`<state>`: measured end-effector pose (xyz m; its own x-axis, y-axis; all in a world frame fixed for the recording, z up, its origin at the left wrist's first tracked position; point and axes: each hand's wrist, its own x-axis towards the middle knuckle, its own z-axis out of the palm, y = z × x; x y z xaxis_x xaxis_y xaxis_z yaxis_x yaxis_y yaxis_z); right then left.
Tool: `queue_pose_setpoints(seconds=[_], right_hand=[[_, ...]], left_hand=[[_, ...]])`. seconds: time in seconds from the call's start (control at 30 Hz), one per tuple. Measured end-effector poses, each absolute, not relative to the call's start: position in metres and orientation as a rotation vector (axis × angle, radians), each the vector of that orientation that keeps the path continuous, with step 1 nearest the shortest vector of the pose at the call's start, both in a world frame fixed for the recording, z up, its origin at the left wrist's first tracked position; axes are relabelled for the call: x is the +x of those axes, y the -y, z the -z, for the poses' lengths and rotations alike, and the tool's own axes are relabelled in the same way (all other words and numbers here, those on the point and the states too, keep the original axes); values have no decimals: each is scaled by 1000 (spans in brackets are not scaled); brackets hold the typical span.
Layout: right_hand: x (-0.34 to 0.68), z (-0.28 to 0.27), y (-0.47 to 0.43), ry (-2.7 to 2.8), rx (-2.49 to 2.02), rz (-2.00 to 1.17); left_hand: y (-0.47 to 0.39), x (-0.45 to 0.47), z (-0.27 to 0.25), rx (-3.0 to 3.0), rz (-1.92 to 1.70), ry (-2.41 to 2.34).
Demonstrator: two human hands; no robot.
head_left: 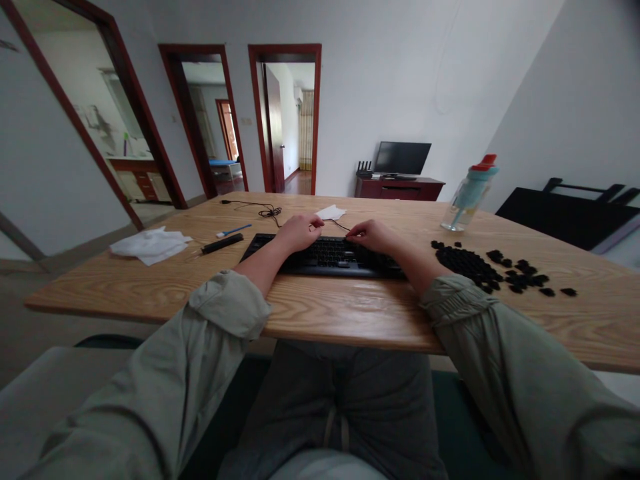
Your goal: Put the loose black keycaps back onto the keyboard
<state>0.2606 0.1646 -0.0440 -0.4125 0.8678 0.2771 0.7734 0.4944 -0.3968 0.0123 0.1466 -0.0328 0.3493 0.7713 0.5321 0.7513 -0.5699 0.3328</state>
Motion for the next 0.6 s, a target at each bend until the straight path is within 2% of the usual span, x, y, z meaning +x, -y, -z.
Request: queue_pose_setpoints(seconds=[0.6], right_hand=[[258,34,-146,2383,-1499,-157]], left_hand=[[-144,15,33,2575,-953,-1482]])
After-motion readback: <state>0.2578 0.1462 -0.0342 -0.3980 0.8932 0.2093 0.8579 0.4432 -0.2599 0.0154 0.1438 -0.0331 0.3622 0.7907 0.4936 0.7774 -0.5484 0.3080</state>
